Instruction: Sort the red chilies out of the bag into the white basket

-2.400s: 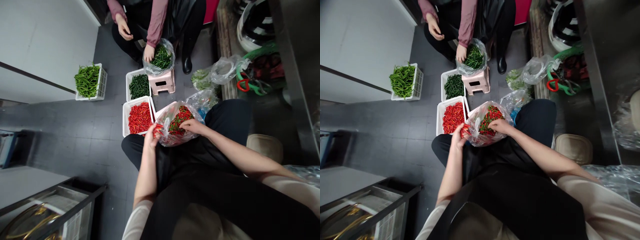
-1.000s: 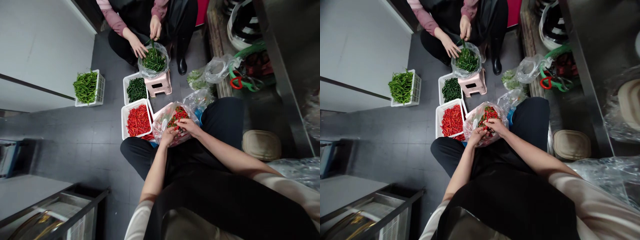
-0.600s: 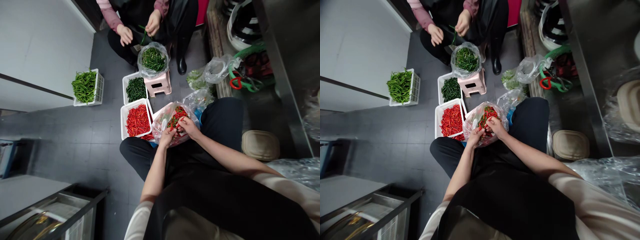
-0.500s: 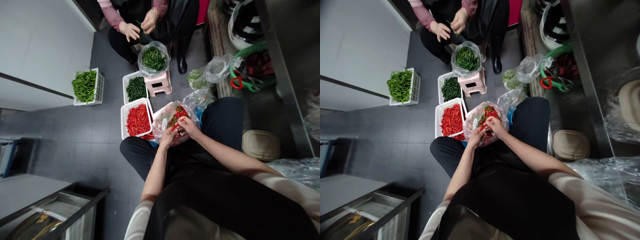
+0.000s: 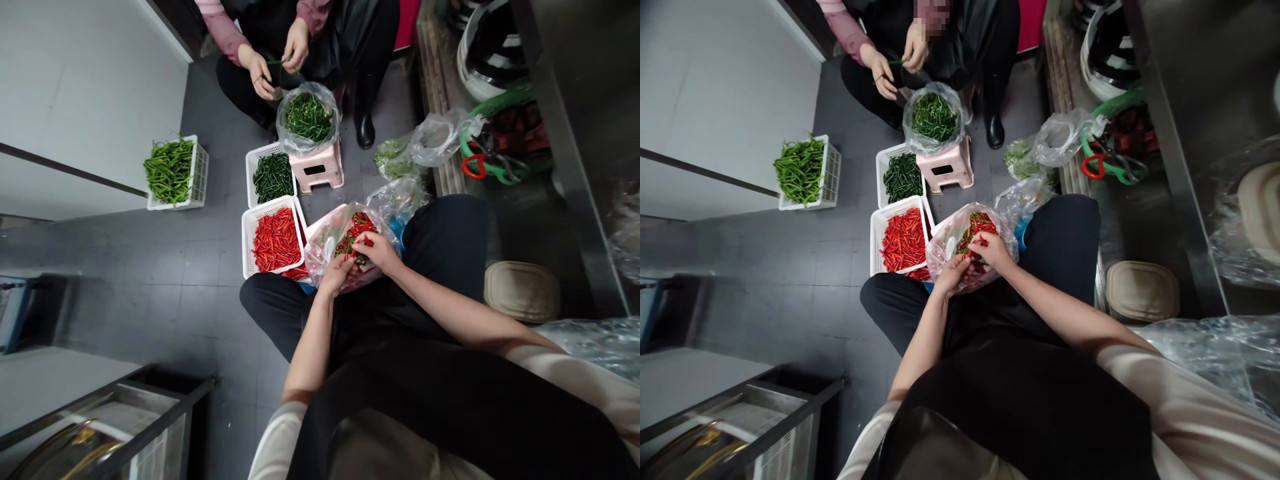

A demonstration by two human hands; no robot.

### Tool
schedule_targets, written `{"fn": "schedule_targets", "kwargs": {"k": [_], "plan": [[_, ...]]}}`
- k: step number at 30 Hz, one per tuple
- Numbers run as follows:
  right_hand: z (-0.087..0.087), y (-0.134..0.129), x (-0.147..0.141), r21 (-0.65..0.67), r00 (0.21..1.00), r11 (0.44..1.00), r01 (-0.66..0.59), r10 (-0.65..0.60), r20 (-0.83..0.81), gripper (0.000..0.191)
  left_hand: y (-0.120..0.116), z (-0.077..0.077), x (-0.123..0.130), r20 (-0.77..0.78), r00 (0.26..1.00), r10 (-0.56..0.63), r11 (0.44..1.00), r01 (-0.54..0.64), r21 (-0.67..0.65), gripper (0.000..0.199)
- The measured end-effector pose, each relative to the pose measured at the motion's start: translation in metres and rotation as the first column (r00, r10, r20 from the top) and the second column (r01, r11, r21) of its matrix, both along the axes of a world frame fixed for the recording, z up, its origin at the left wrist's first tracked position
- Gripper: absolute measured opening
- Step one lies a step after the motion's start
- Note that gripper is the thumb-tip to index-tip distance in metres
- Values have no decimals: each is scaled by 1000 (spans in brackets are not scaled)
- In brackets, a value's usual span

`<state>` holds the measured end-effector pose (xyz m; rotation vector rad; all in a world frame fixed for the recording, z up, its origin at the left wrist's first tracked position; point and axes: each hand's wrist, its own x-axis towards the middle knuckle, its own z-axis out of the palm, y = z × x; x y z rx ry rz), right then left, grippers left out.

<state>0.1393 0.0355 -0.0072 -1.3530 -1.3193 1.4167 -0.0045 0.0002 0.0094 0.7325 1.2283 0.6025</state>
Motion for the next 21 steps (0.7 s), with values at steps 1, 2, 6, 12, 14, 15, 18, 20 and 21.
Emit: {"fn": "schedule_targets", "kwargs": {"k": [1, 2, 6, 12, 14, 15, 18, 20, 21], "plan": [[1, 1, 1, 23, 1000, 1000, 19, -19, -8, 18, 0, -1, -1, -31, 999, -9, 1000, 9, -4, 34], [2, 2, 2, 39, 999, 999, 38, -37, -16, 18, -1, -2, -3, -56, 998, -21, 1000, 21, -2, 37], [2, 0, 1, -132, 970, 985, 110, -135, -204, 23, -2, -7, -4, -46, 999, 24, 996, -19, 89, 43], [-2, -6, -10, -708, 821, 682, -183, -290, -491, 25, -6, -7, 3, 74, 997, 28, 972, -45, 230, 44], [-4, -6, -10, -790, 817, 577, -207, -342, -464, 20, -8, -3, 5, 121, 992, -26, 971, -3, 238, 44], [-5, -5, -9, -813, 823, 544, -208, -352, -447, 19, -8, -1, 6, 135, 989, -54, 973, 22, 232, 44], [-5, -2, -1, -806, 836, 571, -155, -358, -415, 11, -7, 5, 6, 102, 993, -60, 983, 42, 176, 46], [-4, -1, 6, -705, 855, 702, -106, -298, -425, 7, -6, 4, 4, 41, 999, -35, 989, 29, 148, 45], [-4, -1, 8, -618, 880, 780, -100, -221, -421, 12, -4, 3, 2, 11, 999, -38, 988, 36, 148, 42]]}}
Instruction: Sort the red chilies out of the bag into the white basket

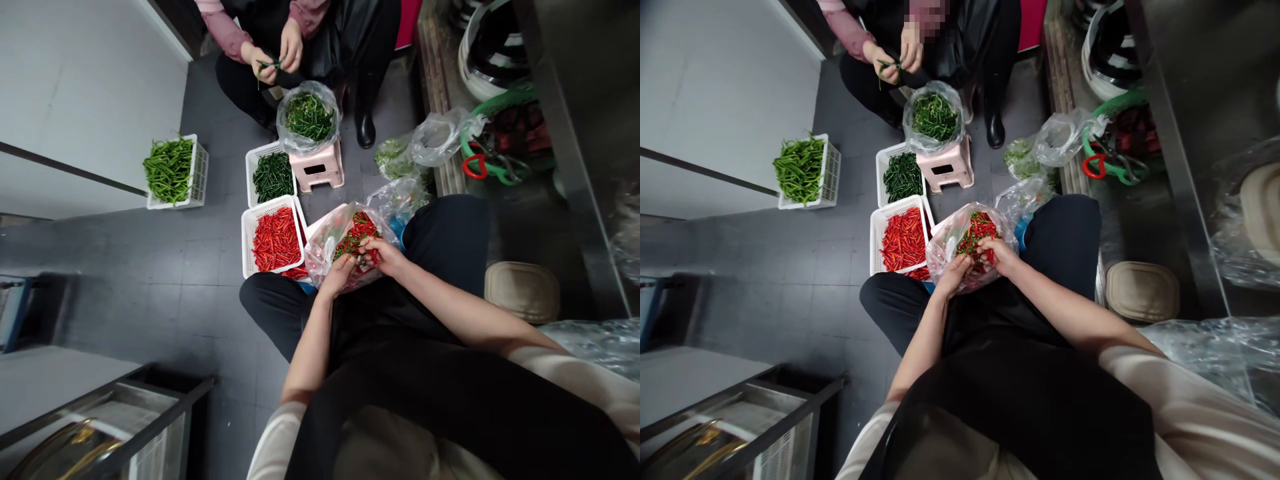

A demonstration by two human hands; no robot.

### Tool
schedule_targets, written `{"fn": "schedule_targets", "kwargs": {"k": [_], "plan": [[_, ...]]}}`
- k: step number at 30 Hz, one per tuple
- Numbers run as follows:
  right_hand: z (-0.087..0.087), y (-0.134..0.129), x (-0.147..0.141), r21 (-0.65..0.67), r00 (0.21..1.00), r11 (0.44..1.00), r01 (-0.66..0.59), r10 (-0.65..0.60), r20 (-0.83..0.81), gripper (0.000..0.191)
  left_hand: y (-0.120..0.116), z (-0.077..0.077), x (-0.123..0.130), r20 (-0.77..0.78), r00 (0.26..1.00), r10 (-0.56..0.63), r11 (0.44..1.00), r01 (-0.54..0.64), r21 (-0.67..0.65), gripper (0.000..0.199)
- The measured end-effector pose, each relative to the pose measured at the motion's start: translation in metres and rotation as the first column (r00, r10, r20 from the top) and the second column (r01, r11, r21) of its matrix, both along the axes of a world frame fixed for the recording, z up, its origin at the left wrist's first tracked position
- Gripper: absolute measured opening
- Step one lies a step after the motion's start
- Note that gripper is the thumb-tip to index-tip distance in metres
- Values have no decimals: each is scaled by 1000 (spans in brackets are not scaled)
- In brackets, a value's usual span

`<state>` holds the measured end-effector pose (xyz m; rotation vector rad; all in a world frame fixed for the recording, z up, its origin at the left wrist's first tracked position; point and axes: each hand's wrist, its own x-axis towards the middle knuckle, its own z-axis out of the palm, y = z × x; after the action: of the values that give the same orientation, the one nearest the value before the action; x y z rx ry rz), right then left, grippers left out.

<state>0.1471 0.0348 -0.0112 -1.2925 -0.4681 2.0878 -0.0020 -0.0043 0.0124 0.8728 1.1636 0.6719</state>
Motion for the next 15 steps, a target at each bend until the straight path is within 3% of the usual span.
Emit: {"fn": "schedule_targets", "kwargs": {"k": [1, 3, 5, 9, 13, 15], "plan": [[0, -1, 1, 132, 997, 990, -55, 48, 58, 17, 1, -2, -2, -28, 1000, -12, 1000, 13, 13, 40], [-1, -2, 0, 339, 966, 917, -213, 144, 216, 22, 2, -6, -5, -88, 994, -60, 996, 65, 53, 33], [-4, -4, -4, 431, 913, 841, -328, 165, 372, 22, 3, -9, -8, -184, 976, -120, 986, 139, 91, 27], [-13, -6, -11, 511, 820, 758, -405, 55, 569, 24, 5, -5, -8, -519, 842, -148, 956, 257, 143, 16], [-19, -8, -11, 488, 851, 788, -375, 83, 518, 26, 7, 3, -5, -649, 747, -147, 947, 295, 125, 8], [-18, -9, -9, 471, 824, 775, -422, 111, 555, 24, 7, 5, -2, -686, 704, -182, 934, 343, 104, 10]]}}
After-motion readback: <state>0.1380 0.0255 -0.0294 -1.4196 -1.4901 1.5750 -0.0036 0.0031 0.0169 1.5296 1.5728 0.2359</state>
